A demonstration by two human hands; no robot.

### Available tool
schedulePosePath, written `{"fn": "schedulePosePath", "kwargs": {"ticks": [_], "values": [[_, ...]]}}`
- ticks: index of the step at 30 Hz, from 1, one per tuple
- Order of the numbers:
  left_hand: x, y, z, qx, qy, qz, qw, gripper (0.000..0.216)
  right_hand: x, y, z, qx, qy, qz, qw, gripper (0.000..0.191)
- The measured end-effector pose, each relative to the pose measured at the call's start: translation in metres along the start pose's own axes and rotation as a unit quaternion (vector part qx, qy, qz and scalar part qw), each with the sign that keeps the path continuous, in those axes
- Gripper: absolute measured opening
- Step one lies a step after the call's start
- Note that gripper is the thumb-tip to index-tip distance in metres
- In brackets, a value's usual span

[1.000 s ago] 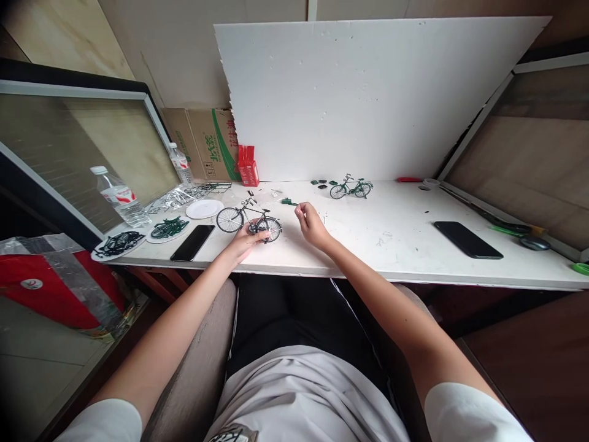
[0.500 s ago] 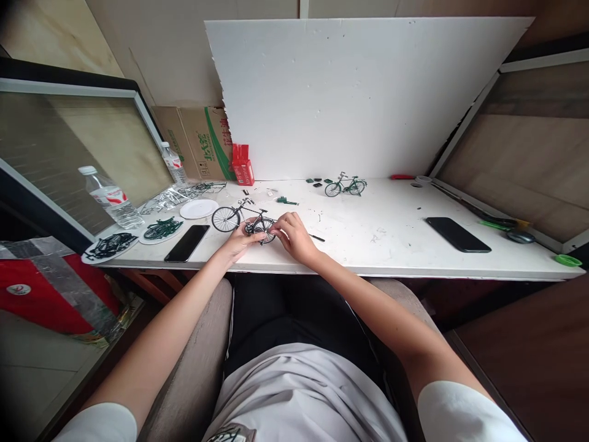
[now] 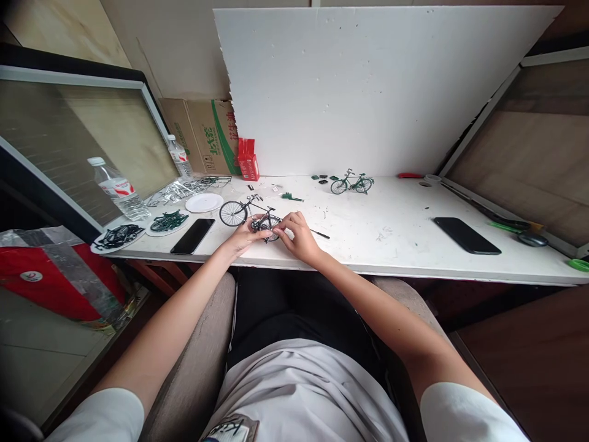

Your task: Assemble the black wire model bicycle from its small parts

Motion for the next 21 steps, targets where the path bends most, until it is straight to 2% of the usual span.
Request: {"fn": "schedulePosePath", "kwargs": {"ticks": [5,11,21], "values": [[0.0017,0.0005,0.0006,0.000,-0.002,0.004,1.000,0.078,-0.0056,-0.0022,-0.0006,0.011,-0.042,0.016,0.999,0.031],[0.0011,0.0004,0.0010,0.003,-0.009,0.006,1.000,0.075,-0.0055,-0.0029,-0.0021,0.007,-0.025,0.042,0.999,0.030],[-0.0022,-0.0005,-0.0009,0.001,-0.011,0.017,1.000,0.073,-0.0091,-0.0027,-0.0028,-0.006,-0.051,0.049,0.998,0.034]]}}
Point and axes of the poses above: each hand's wrist, its own z-axis towards the middle knuckle, its own y-axis out of the back of the hand, x = y × z, the point moved 7 cm from there along z, towards the middle knuckle, and after that the axes turned 10 degrees about -y, right-handed, at the moved point
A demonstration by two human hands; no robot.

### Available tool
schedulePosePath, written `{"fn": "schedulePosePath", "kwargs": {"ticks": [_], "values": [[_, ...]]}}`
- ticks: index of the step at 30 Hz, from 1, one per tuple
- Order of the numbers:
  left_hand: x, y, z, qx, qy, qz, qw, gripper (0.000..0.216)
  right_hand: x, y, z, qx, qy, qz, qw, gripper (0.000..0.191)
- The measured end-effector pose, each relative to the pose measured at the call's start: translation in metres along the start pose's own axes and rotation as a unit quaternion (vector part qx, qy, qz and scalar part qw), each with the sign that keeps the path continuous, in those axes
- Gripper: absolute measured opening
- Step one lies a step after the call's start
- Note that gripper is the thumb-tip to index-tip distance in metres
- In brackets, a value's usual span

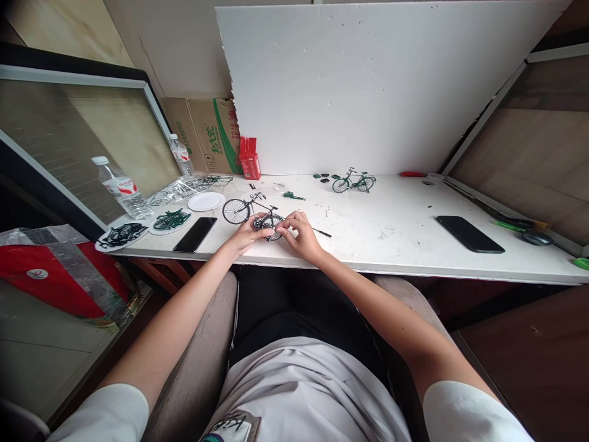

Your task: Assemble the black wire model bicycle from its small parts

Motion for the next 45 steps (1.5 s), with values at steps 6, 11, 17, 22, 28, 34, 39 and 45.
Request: {"fn": "schedulePosePath", "kwargs": {"ticks": [6,11,17,22,28,34,39,45], "values": [[0.001,0.001,0.000,-0.001,0.001,0.003,1.000,0.073,0.007,0.001,-0.001,-0.006,0.016,-0.001,1.000,0.033],[0.003,0.002,0.001,0.001,0.000,0.002,1.000,0.074,0.006,0.001,-0.001,-0.005,0.019,-0.010,1.000,0.032],[0.001,0.000,0.000,0.000,0.005,0.007,1.000,0.074,0.003,0.000,-0.002,-0.018,0.033,-0.017,0.999,0.030],[-0.001,-0.001,-0.001,0.003,0.006,0.006,1.000,0.074,0.006,0.002,-0.004,-0.025,0.042,-0.012,0.999,0.026],[0.000,-0.002,0.000,0.017,0.007,0.008,1.000,0.070,0.011,0.004,-0.005,-0.035,0.062,-0.009,0.997,0.022],[0.000,-0.001,0.000,0.016,0.008,0.015,1.000,0.071,0.011,0.002,-0.004,-0.017,0.048,-0.016,0.999,0.024],[0.000,-0.001,-0.001,0.008,0.022,0.019,1.000,0.077,0.011,-0.002,-0.003,0.009,0.053,-0.024,0.998,0.027],[-0.001,-0.003,-0.001,0.005,0.023,0.018,1.000,0.077,0.008,-0.003,-0.004,0.007,0.056,-0.020,0.998,0.025]]}}
Point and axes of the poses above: each hand's wrist, its own z-axis towards the middle knuckle, its own y-axis out of the back of the hand, x = y × z, the point moved 7 cm from there along z, towards the middle knuckle, and after that the axes turned 10 degrees about -y, right-handed, at the moved point
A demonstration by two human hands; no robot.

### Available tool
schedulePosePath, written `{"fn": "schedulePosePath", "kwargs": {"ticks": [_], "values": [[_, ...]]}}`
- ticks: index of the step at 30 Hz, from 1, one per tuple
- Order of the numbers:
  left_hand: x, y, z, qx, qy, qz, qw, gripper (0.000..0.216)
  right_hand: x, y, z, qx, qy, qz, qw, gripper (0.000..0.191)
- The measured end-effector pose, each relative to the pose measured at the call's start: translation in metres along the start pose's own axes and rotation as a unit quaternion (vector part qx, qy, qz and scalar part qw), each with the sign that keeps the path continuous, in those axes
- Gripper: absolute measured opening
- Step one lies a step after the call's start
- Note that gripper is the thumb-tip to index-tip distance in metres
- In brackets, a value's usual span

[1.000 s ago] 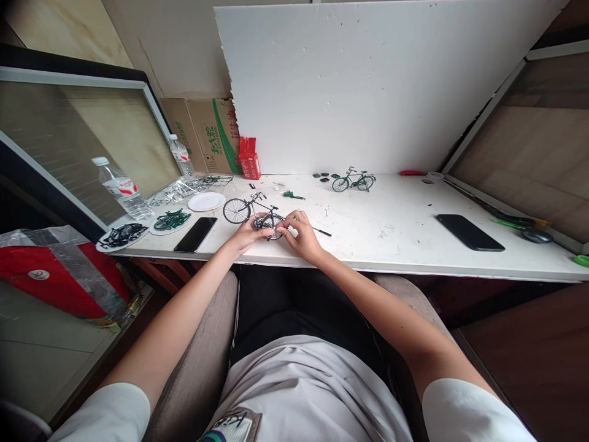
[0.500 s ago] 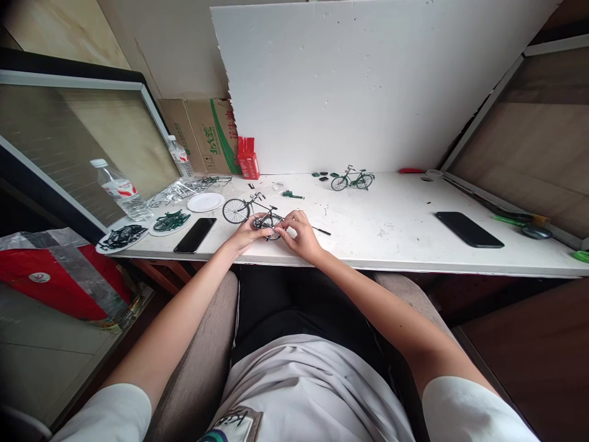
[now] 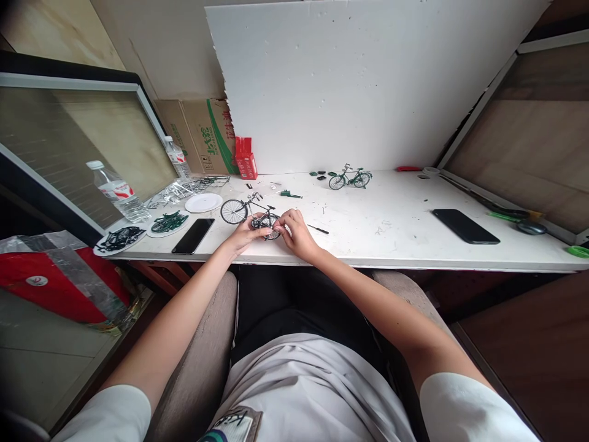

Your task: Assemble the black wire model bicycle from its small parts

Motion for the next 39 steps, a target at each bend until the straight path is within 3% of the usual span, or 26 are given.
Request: {"fn": "schedulePosePath", "kwargs": {"ticks": [15,39], "values": [[0.003,0.003,0.001,-0.004,0.002,0.003,1.000,0.075,0.002,0.003,0.000,-0.015,0.003,-0.002,1.000,0.025],[0.000,0.000,-0.001,-0.005,0.009,0.025,1.000,0.077,-0.028,-0.005,0.005,0.055,-0.127,0.071,0.988,0.044]]}}
Point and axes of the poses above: each hand's wrist, its own z-axis towards the middle knuckle, its own y-axis out of the back of the hand, x = y × z, the point moved 7 cm from there along z, towards the middle knuckle, and after that the axes turned 10 degrees about -y, right-handed, at the moved point
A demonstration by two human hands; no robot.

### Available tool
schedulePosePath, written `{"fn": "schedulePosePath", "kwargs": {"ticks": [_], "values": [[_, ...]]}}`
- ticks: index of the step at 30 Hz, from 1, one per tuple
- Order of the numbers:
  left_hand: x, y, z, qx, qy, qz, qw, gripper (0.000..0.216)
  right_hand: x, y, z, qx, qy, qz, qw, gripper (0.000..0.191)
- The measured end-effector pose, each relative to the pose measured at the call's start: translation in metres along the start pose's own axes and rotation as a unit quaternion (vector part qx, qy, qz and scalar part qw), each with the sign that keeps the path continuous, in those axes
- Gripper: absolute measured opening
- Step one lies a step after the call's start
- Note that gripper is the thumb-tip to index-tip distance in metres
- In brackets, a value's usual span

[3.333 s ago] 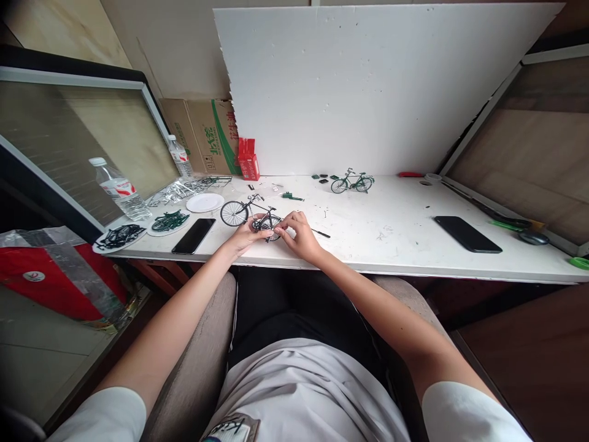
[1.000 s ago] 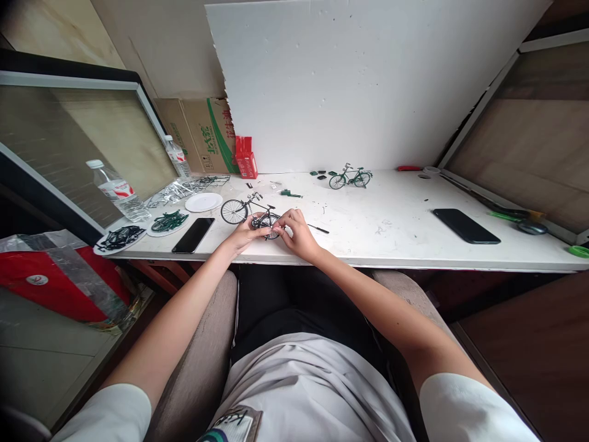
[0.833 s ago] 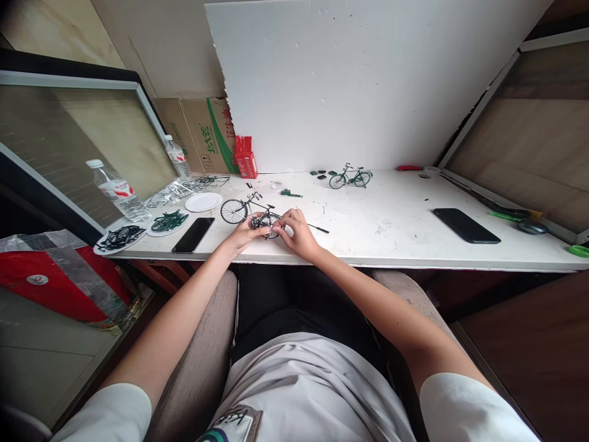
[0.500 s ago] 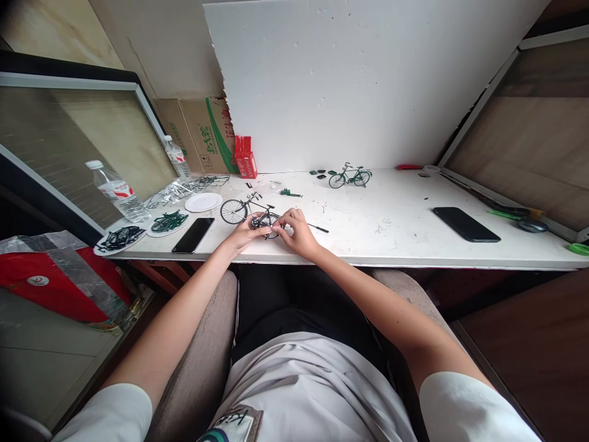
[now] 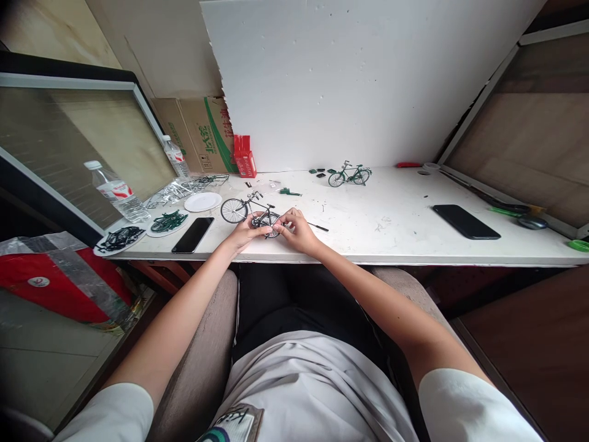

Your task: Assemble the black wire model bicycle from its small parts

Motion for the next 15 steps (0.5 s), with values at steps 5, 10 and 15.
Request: {"fn": "schedulePosePath", "kwargs": {"ticks": [5,10,15], "values": [[-0.0015,0.0000,0.0012,0.001,-0.020,0.003,1.000,0.071,-0.0016,-0.0010,-0.0001,0.005,0.000,0.005,1.000,0.043],[-0.0010,0.0001,0.0011,0.000,-0.017,-0.002,1.000,0.068,-0.0021,-0.0013,0.0003,0.007,-0.003,0.012,1.000,0.042],[0.0016,0.0015,0.0022,-0.001,-0.018,-0.004,1.000,0.068,-0.0002,-0.0014,0.0003,0.015,-0.008,0.008,1.000,0.041]]}}
Point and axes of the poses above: each hand's wrist, its own z-axis towards the middle knuckle, its own y-axis out of the back of the hand, x = y × z, the point moved 7 cm from there along z, towards the middle knuckle, and after that the axes turned 10 degrees about -y, right-handed, at the moved point
